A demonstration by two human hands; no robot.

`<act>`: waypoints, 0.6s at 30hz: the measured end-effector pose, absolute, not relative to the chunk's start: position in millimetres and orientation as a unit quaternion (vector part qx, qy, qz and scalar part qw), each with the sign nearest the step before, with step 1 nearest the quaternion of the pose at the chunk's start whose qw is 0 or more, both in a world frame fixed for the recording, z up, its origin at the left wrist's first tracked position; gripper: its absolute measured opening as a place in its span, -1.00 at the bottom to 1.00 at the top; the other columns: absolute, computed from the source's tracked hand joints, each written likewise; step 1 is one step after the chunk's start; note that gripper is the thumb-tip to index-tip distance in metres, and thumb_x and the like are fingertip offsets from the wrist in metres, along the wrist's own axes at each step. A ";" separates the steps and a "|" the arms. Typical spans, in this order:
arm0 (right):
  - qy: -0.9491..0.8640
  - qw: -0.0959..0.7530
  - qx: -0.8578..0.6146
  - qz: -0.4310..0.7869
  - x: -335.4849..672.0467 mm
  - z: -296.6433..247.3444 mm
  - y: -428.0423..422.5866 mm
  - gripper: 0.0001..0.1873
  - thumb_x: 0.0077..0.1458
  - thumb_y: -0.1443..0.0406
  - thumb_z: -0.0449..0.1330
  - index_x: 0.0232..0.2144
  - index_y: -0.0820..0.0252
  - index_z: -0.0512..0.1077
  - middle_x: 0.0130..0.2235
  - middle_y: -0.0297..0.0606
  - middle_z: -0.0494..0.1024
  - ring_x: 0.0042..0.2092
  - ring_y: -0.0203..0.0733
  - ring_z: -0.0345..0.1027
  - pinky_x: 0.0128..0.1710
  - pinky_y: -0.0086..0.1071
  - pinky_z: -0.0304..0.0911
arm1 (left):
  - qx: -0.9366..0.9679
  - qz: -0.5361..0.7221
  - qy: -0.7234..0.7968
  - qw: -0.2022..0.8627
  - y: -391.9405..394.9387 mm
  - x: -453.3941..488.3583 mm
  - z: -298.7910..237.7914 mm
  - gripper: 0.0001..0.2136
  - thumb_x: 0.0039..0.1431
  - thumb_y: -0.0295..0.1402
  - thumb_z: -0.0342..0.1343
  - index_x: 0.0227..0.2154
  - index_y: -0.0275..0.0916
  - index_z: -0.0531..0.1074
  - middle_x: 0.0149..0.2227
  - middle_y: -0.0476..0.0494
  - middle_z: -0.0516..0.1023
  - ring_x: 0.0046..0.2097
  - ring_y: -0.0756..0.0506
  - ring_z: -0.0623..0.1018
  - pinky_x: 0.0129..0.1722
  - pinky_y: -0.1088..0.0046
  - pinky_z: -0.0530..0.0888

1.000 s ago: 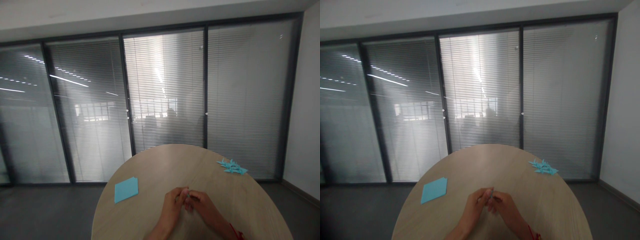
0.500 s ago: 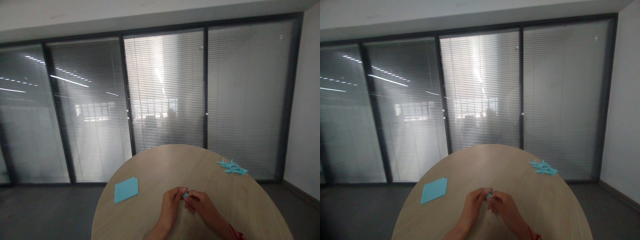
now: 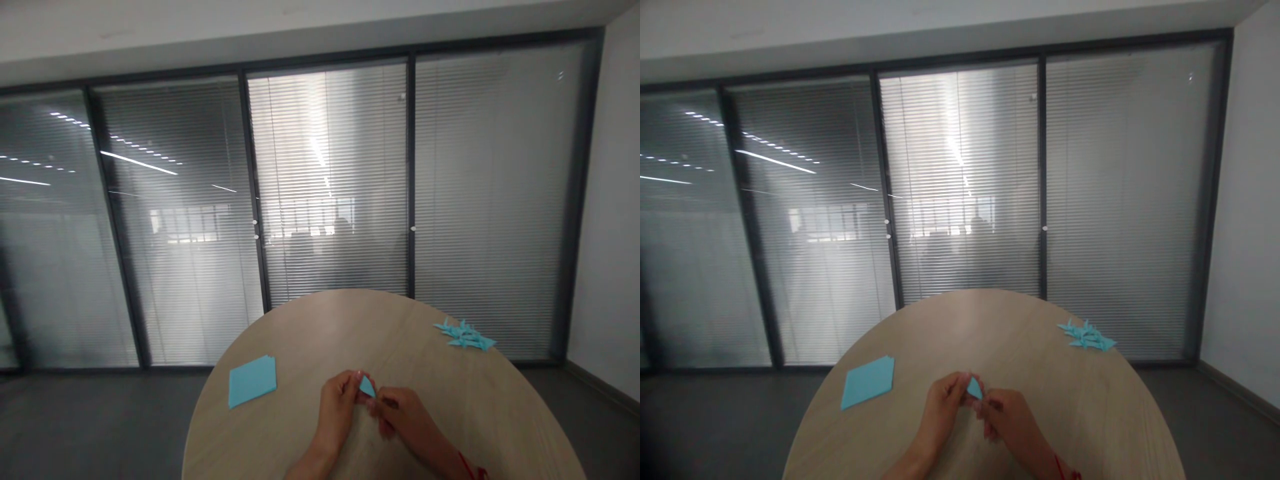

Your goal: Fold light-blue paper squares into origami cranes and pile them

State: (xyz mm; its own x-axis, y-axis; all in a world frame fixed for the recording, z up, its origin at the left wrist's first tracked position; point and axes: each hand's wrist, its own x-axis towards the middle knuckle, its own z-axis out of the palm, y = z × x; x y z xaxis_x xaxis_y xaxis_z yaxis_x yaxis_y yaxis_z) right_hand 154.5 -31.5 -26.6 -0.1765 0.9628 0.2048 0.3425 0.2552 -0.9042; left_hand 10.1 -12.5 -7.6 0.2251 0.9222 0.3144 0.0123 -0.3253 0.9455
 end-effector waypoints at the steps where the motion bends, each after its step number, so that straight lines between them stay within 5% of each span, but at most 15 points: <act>1: -0.675 0.419 -0.486 0.364 154.5 -27.6 -31.6 -0.62 0.04 0.07 0.06 -0.65 0.19 0.35 -0.70 -0.38 0.36 -0.62 -0.29 0.26 -0.55 -0.45 0.13 | 0.639 0.503 0.370 0.450 -12.4 10.0 -7.6 -0.52 0.09 0.04 -0.02 -0.48 -0.34 0.52 -0.55 -0.15 0.52 -0.50 -0.08 0.50 -0.41 0.44 0.43; 8: -0.670 0.478 -0.505 0.259 155.2 -26.3 -31.8 -0.77 -0.05 0.16 0.26 -0.49 0.15 0.31 -0.56 -0.45 0.36 -0.51 -0.31 0.23 -0.49 -0.47 0.14 | 0.656 0.485 0.418 0.401 -13.6 8.4 -4.7 -0.47 0.08 0.10 -0.06 -0.55 -0.33 0.49 -0.57 -0.11 0.48 -0.49 -0.06 0.44 -0.45 0.49 0.36; 13: -0.698 0.513 -0.473 0.162 153.3 -27.3 -33.6 -0.61 -0.11 0.29 0.33 -0.17 0.14 0.37 -0.20 -0.23 0.45 -0.17 -0.12 0.32 -0.11 -0.31 0.25 | 0.690 0.459 0.444 0.341 -13.7 12.8 -11.3 -0.44 0.08 0.12 -0.12 -0.62 -0.31 0.43 -0.63 -0.04 0.35 -0.52 -0.01 0.31 -0.49 0.50 0.25; 18: -0.740 0.472 -0.463 0.123 153.3 -31.9 -32.1 -0.83 0.00 0.36 0.26 -0.28 0.12 0.46 -0.24 -0.24 0.46 -0.15 -0.09 0.31 -0.09 -0.25 0.25 | 0.698 0.435 0.431 0.371 -13.7 19.3 -21.7 -0.43 0.08 0.15 -0.15 -0.64 -0.30 0.37 -0.62 -0.03 0.30 -0.52 0.00 0.27 -0.52 0.51 0.24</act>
